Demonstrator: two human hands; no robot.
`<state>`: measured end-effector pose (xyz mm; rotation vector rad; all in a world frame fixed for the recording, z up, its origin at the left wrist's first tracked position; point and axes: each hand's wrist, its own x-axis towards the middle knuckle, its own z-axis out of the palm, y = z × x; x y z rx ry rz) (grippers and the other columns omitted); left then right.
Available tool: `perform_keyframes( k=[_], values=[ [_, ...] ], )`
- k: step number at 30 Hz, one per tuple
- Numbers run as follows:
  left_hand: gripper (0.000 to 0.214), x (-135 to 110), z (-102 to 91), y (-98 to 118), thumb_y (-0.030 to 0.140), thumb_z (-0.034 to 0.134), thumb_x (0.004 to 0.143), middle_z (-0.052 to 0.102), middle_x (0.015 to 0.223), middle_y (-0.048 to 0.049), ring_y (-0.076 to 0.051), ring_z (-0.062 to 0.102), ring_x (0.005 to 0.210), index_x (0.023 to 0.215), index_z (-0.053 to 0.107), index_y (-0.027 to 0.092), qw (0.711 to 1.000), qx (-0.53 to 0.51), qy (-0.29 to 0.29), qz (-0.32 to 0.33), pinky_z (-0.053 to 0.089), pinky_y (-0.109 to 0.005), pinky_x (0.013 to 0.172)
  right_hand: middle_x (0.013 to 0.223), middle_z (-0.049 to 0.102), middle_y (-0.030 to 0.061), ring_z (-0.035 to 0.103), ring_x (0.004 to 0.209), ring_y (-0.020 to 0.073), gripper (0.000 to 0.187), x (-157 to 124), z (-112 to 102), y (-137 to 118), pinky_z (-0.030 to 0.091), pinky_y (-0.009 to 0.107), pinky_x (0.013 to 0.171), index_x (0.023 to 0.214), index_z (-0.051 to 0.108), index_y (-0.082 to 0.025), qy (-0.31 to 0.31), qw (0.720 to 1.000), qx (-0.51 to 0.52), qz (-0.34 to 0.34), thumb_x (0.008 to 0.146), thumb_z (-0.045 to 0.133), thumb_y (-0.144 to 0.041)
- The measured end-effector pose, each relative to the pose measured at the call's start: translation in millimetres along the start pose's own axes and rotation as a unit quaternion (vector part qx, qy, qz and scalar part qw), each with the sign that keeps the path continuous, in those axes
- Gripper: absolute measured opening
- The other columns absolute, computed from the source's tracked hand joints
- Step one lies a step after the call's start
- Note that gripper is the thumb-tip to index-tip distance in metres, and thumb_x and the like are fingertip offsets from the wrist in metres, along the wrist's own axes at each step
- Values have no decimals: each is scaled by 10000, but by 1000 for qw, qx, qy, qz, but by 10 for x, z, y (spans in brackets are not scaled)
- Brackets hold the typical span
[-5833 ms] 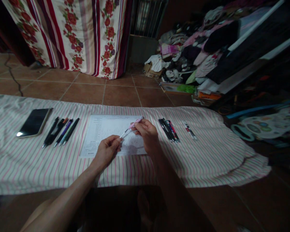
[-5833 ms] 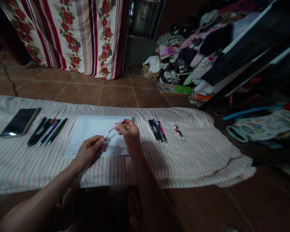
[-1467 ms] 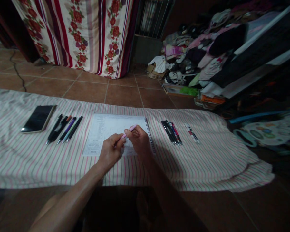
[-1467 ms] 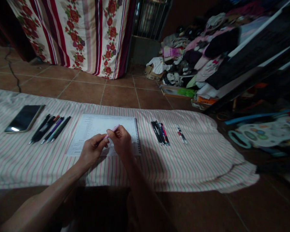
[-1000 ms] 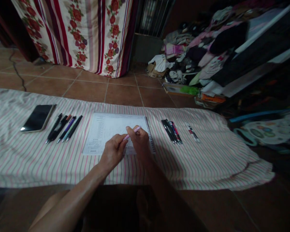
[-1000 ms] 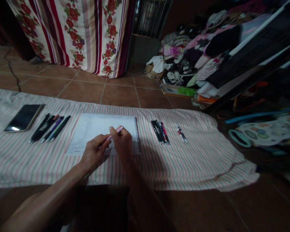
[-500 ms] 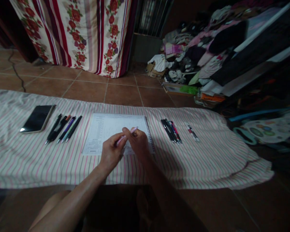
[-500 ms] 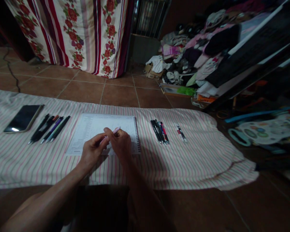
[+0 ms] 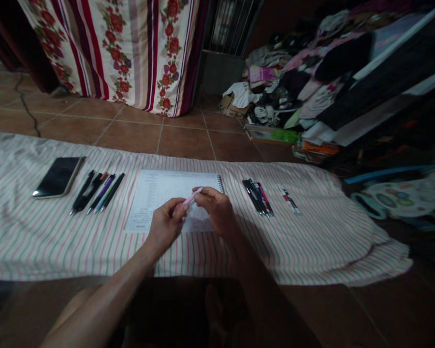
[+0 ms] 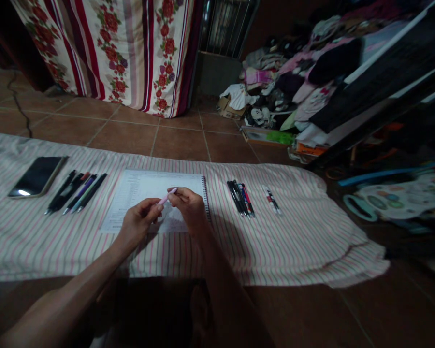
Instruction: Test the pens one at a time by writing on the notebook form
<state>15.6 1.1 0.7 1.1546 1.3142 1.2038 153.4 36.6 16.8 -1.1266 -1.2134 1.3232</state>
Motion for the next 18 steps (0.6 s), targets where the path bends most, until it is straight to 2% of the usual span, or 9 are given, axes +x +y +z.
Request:
perform_keyframes(
  k=[6,10,14,18],
  values=[
    [269,-22,-21,-8,372,579,773,521,585,42,-97,448,522,957,650,188,996,70,-4,50,380,-222,511,604,573,-33,487,540,95,250,-27,27,-23,402,230,552,739,586,-184,11,998,-54,-16,654,672,-403],
    [274,-46,5,-15,363,580,780,586,632,23,-113,514,576,983,663,199,993,100,0,71,429,-233,562,508,457,-80,406,460,79,271,-62,77,-21,330,212,476,671,455,-213,56,989,-125,-52,688,628,-420],
    [279,-59,17,-72,357,585,785,668,738,-27,-147,582,656,992,685,199,990,101,4,94,466,-264,611,478,358,-92,344,457,76,290,-85,132,-1,297,213,481,614,398,-220,101,971,-202,-79,720,580,-419],
    [290,-44,7,-85,373,601,773,679,745,-45,-152,589,642,967,700,181,990,97,17,96,475,-270,604,464,320,-90,325,461,78,356,-82,174,17,285,217,480,576,373,-219,104,974,-191,-64,729,569,-474]
  ],
)
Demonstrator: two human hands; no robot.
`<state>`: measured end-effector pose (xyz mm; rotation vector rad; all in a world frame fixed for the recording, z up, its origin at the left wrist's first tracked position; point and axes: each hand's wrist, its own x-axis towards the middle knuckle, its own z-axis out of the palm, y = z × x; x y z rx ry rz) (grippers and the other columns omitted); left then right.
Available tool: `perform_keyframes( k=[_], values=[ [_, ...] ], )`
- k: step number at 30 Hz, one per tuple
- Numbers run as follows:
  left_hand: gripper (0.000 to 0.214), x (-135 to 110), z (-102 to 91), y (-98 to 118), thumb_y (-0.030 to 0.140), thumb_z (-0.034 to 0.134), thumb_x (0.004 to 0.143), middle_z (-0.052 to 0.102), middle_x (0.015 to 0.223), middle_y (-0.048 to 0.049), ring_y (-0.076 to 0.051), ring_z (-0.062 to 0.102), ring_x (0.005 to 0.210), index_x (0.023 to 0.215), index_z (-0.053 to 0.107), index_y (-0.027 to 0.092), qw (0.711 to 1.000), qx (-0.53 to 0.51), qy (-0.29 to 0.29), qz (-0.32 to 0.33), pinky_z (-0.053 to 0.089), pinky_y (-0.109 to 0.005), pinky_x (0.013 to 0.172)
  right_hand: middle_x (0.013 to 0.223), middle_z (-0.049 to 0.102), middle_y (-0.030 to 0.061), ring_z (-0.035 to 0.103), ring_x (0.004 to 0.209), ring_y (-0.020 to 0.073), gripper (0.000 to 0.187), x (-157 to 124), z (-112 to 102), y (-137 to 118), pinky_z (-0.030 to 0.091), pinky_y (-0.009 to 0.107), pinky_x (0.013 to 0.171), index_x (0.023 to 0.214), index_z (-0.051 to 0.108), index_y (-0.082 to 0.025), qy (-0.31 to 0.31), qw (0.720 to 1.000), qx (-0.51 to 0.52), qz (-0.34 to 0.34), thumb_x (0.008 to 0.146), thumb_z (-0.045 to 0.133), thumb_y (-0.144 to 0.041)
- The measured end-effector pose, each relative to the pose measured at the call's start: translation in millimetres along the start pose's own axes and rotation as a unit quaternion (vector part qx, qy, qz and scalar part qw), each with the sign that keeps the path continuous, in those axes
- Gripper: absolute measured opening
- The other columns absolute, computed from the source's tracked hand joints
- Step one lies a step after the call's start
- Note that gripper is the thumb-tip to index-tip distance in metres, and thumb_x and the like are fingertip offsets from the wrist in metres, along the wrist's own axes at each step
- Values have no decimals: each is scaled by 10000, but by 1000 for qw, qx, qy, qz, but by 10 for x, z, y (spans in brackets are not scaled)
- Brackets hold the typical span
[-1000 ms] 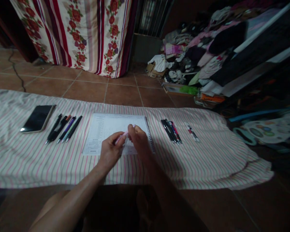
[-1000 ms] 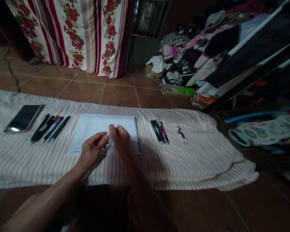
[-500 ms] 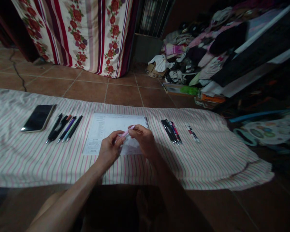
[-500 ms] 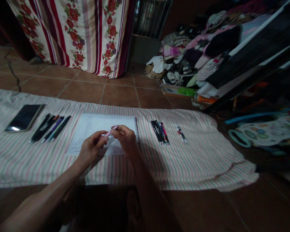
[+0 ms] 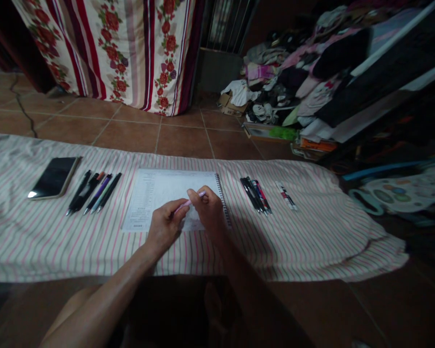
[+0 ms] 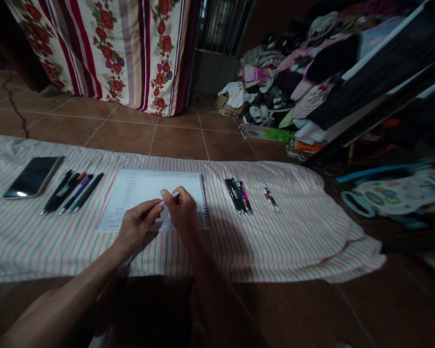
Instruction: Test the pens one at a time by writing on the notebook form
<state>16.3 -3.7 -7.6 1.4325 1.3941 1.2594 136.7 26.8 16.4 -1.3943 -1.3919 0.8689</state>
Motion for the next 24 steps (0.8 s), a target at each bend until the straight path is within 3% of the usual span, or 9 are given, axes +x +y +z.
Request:
perform_keyframes(
  k=[4,8,17,24],
  values=[
    [303,48,-33,47,391,597,768,625,640,5,-119,542,566,966,692,183,999,-25,-3,-31,449,-236,559,516,463,-66,401,480,91,324,16,-10,-12,313,226,478,726,497,-207,-54,992,105,47,718,558,-525],
    [321,73,-67,51,416,582,775,569,586,34,-91,477,503,959,688,175,997,-41,-13,-60,396,-210,503,610,515,-42,398,515,85,347,41,-90,-11,318,225,494,956,624,-185,-102,981,162,42,714,588,-431],
    [334,47,-77,28,390,580,784,566,609,32,-106,500,550,1036,639,179,997,-39,-32,-50,407,-226,542,569,550,-41,472,542,99,236,45,-93,-22,363,226,532,740,628,-185,-81,983,147,70,657,653,-404],
    [273,12,-51,29,373,590,779,545,605,41,-97,463,526,985,665,210,999,-20,-27,-34,390,-224,530,522,441,-71,369,481,74,312,10,-27,8,295,213,467,633,484,-202,-36,993,101,57,647,662,-458]
  ],
)
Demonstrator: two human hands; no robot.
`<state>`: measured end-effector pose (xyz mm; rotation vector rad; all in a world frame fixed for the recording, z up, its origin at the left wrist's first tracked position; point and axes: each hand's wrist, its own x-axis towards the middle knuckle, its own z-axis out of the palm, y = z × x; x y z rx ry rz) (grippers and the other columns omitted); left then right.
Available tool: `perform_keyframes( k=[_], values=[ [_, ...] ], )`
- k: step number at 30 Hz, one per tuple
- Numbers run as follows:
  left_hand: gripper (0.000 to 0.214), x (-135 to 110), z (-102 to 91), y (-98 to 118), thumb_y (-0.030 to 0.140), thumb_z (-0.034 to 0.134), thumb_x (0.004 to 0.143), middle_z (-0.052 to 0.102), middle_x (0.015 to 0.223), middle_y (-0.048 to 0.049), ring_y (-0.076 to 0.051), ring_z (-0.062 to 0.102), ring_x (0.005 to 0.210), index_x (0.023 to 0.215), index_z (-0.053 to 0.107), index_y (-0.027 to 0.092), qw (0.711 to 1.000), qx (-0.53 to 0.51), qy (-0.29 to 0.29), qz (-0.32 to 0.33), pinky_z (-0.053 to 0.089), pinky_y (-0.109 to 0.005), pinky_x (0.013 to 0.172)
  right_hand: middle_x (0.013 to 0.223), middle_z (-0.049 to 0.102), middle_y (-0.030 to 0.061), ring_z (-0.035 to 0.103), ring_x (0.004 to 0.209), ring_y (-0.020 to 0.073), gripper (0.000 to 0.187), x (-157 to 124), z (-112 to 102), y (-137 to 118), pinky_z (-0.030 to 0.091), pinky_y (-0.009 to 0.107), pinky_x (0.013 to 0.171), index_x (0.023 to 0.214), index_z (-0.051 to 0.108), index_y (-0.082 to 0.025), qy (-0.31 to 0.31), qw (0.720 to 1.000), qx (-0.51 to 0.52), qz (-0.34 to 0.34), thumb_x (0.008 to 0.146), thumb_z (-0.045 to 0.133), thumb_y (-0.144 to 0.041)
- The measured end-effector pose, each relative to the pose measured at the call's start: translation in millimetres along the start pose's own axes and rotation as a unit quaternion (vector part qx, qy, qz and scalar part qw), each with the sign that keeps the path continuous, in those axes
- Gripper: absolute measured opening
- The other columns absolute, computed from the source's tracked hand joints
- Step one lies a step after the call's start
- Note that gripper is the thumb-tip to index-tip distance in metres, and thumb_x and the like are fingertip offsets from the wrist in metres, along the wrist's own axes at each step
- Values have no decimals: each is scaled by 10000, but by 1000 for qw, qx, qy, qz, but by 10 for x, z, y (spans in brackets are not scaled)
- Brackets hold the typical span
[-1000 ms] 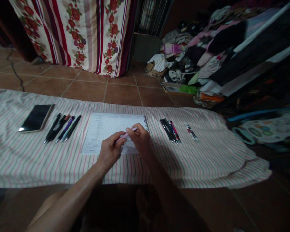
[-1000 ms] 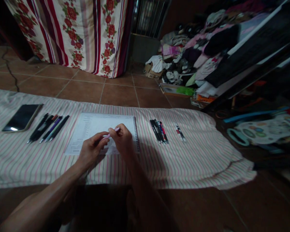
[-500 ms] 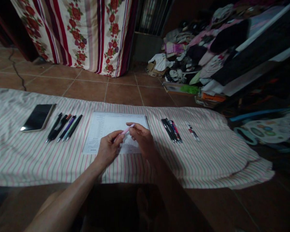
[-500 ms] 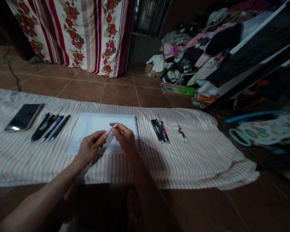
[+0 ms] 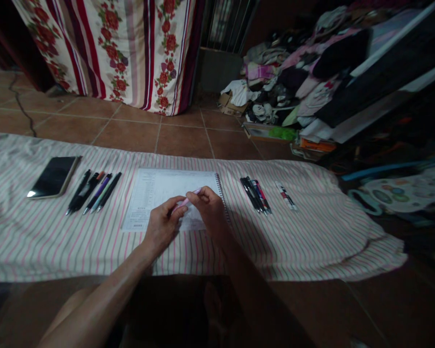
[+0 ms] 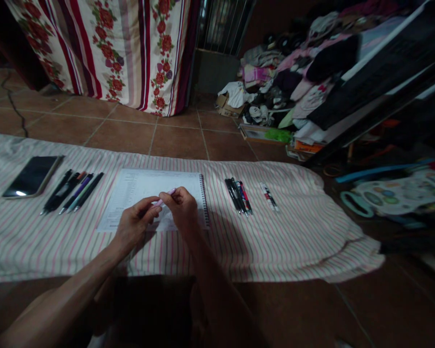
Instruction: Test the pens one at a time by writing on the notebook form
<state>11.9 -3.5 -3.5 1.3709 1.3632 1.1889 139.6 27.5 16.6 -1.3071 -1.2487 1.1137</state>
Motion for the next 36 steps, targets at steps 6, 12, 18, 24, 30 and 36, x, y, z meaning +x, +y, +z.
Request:
perform_keyframes(
  k=[6,12,18,24,30,36],
  values=[
    [291,-14,21,7,381,599,767,603,632,21,-116,524,568,986,687,211,1000,5,22,6,440,-239,577,513,415,-74,365,476,79,334,-34,50,-2,288,213,450,602,446,-213,47,997,-54,-20,662,630,-485],
    [310,25,-9,-43,388,606,761,667,698,-18,-150,595,653,978,706,190,999,19,44,-1,480,-259,615,531,464,-63,420,489,84,295,1,42,73,341,213,473,680,535,-198,-7,1000,-18,-10,661,635,-475],
    [342,50,-20,-74,399,652,693,643,617,-7,-170,604,655,933,722,166,997,-8,63,-37,495,-274,602,763,636,25,580,678,134,432,88,-127,88,482,278,666,1020,647,-179,-21,997,79,-4,709,607,-477],
    [376,34,6,-54,420,646,697,637,611,-6,-147,578,606,944,721,147,998,-23,46,-46,488,-261,562,715,649,19,571,678,144,262,72,-269,-10,467,272,650,865,725,-197,-26,999,6,-23,697,641,-380],
    [308,29,-4,-66,388,618,740,663,645,-11,-149,594,616,935,724,174,999,12,32,-5,487,-252,570,683,643,5,565,637,135,219,32,-279,-54,440,258,609,804,703,-192,-23,1000,-4,-19,691,653,-373],
    [293,11,-22,-100,396,590,787,686,743,-23,-145,594,633,969,710,199,997,67,25,37,466,-245,573,583,545,-36,480,534,109,206,-1,-250,-56,371,236,521,727,602,-197,-27,998,-33,-38,714,620,-402]
  ],
)
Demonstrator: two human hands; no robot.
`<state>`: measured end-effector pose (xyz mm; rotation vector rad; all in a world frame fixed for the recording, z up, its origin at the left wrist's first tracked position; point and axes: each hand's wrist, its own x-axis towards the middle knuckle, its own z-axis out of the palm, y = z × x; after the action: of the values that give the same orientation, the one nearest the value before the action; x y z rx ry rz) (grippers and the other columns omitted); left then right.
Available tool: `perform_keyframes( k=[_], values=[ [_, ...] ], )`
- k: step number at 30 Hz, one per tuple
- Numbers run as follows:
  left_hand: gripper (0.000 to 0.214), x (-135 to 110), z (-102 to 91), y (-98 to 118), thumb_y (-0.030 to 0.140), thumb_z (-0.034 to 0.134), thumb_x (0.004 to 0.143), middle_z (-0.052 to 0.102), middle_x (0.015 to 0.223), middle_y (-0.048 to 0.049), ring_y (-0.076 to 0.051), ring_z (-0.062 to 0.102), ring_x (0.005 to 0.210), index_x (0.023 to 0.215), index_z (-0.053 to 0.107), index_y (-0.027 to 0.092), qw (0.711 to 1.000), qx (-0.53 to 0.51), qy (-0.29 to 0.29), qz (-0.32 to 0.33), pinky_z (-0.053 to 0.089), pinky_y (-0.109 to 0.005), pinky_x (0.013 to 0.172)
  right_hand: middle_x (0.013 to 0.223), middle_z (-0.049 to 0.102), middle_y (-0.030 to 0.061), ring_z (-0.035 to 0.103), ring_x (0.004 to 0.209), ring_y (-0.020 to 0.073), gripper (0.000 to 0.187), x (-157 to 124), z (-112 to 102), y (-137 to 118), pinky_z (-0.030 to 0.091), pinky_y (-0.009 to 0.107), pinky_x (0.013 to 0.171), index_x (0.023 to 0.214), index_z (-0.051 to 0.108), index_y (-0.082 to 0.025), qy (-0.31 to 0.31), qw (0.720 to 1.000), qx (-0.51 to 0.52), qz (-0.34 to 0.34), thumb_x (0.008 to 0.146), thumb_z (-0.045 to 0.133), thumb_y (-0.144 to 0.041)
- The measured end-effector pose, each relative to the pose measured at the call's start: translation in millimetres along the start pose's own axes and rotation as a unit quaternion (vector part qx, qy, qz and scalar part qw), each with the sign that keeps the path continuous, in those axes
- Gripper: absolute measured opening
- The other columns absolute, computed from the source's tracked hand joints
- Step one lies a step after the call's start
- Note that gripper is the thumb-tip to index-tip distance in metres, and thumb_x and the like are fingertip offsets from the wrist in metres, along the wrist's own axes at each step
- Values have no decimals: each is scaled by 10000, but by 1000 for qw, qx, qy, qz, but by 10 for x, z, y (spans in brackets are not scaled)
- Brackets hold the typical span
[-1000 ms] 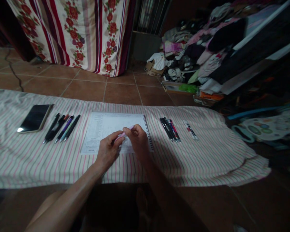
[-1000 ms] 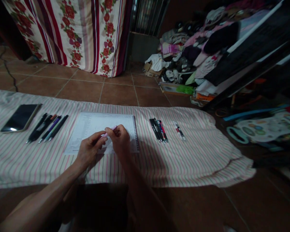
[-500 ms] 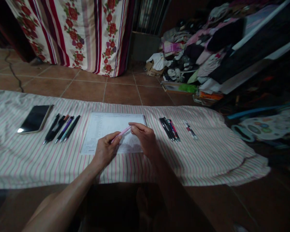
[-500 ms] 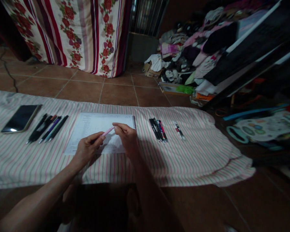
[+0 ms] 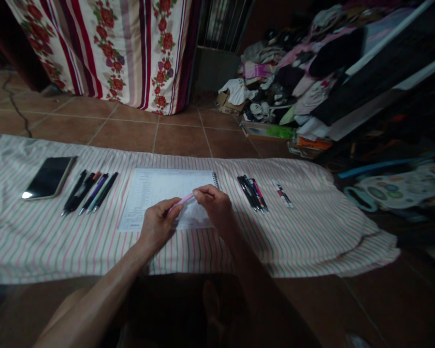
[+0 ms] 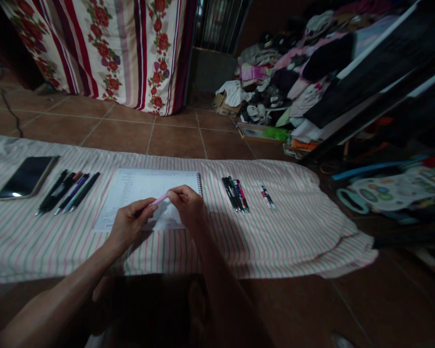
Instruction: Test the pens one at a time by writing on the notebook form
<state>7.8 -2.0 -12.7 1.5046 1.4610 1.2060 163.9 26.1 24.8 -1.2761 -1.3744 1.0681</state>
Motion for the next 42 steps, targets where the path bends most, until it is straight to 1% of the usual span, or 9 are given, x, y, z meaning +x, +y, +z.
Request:
perform_keyframes(
  k=[4,10,16,25,28,30,33,37,42],
  values=[
    [272,-12,-16,27,367,540,836,672,744,-27,-145,589,657,990,697,207,996,60,-4,61,451,-249,612,501,401,-77,358,467,88,245,-11,51,12,291,225,465,685,507,-208,23,999,-35,-12,738,580,-435],
    [291,-16,-58,51,358,443,903,607,690,-8,-127,568,646,1032,664,219,967,187,-16,170,420,-229,606,509,323,-81,321,481,83,276,4,65,54,259,225,480,627,447,-208,38,993,-94,-61,772,526,-430],
    [318,-18,-80,19,361,383,932,585,681,-1,-120,566,627,1031,646,212,947,246,-18,208,418,-218,580,493,289,-85,291,470,79,310,15,68,49,248,224,480,569,403,-208,39,989,-130,-63,781,515,-404],
    [356,-18,-73,-19,365,396,923,649,784,-29,-146,598,700,1170,598,209,957,227,-40,177,450,-248,640,485,314,-77,332,488,83,383,26,67,85,276,225,507,541,370,-210,35,989,-137,-51,781,514,-473],
    [329,-3,-49,-32,364,430,906,681,823,-41,-155,614,743,1095,650,209,978,158,-39,129,461,-264,685,497,399,-64,385,489,90,353,43,39,109,321,229,512,595,475,-202,2,995,-95,-20,779,510,-501],
    [322,4,-23,-46,383,476,878,699,847,-45,-160,622,740,1058,675,204,991,97,-40,83,468,-270,685,559,495,-42,466,531,105,297,53,17,119,382,236,543,754,586,-186,-25,999,-32,-2,767,529,-478],
    [352,4,21,-71,426,536,829,693,767,-30,-144,597,631,1036,691,188,999,10,-37,7,458,-256,593,669,591,-9,548,625,123,324,61,-21,123,444,247,614,957,647,-174,-44,999,31,-3,740,581,-404],
    [413,-6,52,-84,459,575,787,620,600,7,-106,509,505,1043,687,154,994,-77,-45,-60,394,-224,490,746,649,19,578,654,125,250,69,-65,133,462,247,634,881,705,-180,-33,999,14,-21,731,614,-358],
    [374,-17,26,-76,446,571,792,678,706,-27,-137,573,597,1019,700,177,999,-26,-40,-23,446,-248,552,653,646,15,571,597,131,234,72,-67,161,443,247,569,804,708,-174,-26,999,-23,-17,718,621,-374]
  ],
)
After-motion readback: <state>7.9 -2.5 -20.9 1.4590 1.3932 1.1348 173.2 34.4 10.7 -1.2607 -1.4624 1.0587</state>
